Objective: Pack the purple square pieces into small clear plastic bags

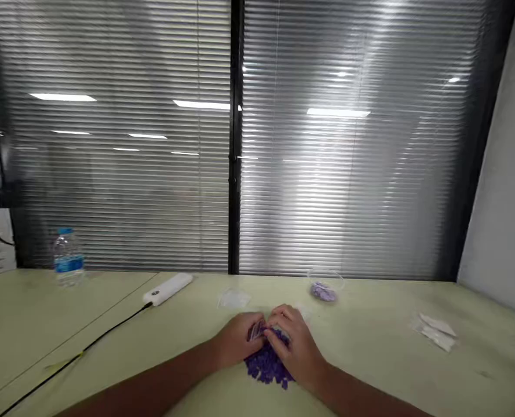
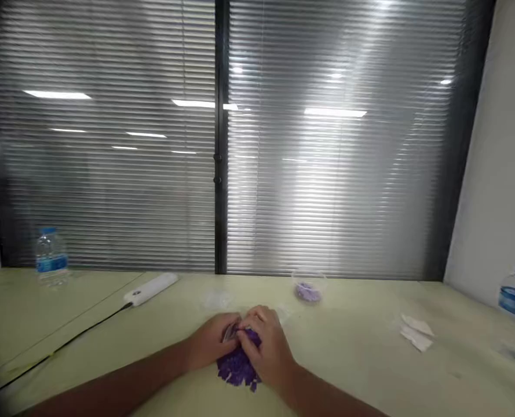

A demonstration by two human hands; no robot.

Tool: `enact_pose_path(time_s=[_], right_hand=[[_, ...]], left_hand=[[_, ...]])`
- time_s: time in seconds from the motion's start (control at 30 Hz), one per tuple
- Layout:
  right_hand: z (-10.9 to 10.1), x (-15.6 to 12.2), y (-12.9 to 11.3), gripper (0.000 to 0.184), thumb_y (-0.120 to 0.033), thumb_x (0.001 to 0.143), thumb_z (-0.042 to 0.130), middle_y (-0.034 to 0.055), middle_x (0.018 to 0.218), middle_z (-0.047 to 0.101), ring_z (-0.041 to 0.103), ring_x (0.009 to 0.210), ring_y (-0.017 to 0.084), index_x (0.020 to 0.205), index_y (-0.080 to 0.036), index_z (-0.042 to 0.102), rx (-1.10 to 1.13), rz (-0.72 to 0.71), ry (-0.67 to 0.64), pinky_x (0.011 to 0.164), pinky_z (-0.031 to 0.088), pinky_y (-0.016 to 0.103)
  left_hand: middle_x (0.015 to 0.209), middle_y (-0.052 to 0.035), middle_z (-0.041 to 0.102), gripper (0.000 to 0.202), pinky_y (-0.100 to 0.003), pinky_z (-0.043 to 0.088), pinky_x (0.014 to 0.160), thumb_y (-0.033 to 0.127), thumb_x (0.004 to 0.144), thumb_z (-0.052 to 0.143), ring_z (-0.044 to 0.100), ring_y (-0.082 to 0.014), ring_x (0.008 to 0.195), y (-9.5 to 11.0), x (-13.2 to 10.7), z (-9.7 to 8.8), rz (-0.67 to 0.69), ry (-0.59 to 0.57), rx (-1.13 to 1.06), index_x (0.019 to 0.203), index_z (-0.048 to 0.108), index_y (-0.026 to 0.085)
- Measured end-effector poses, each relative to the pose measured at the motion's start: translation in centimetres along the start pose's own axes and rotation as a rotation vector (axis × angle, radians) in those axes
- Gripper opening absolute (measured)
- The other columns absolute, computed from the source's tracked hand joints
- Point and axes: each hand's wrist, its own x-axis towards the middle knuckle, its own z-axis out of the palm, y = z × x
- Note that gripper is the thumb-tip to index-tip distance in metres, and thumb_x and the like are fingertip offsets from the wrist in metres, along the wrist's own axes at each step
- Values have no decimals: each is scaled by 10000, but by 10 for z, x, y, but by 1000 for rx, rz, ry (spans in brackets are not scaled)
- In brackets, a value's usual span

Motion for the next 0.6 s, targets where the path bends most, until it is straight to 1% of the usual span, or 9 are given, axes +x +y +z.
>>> enact_pose_path(time_s=[0.17,0.3,0.4,0.47,0.53,0.6], right_hand=[[2,-1,0,166,-101,954,648,24,1044,663,606,1018,228,993,-259,678,-39,4,-27,908,441,371],[0,0,1,173,-98,960,618,23,999,662,609,980,229,972,-259,680,-56,37,-35,894,430,379],[2,1,3,168,-96,947,612,23,982,660,604,962,227,959,-251,678,-73,54,-29,889,422,380],[4,0,5,186,-66,906,609,19,961,656,598,952,225,930,-240,670,-89,84,-27,881,416,376],[7,-1,8,205,-31,831,615,12,926,645,588,938,223,871,-227,658,-110,125,-46,871,411,370],[9,-2,9,215,-21,755,627,7,908,636,582,935,224,828,-222,652,-127,160,-88,871,408,369]], left_hand=[[809,10,607,151,-280,387,683,310,889,597,570,-200,761,2,-2,1,17,-4,-20,818,505,213],[758,37,561,162,-258,368,654,261,862,623,533,-173,725,-2,0,2,28,-7,-48,791,486,212],[744,40,547,159,-249,364,643,223,843,634,513,-163,715,-5,1,2,28,-8,-65,780,489,208],[744,36,560,118,-246,366,631,200,841,625,514,-161,707,-4,1,1,26,-11,-78,794,517,203],[757,27,594,51,-243,374,623,173,842,610,532,-161,701,-3,1,0,14,-15,-103,832,566,196],[778,17,638,61,-247,388,633,144,831,606,565,-169,712,0,1,-1,-10,1,-89,863,607,196]])
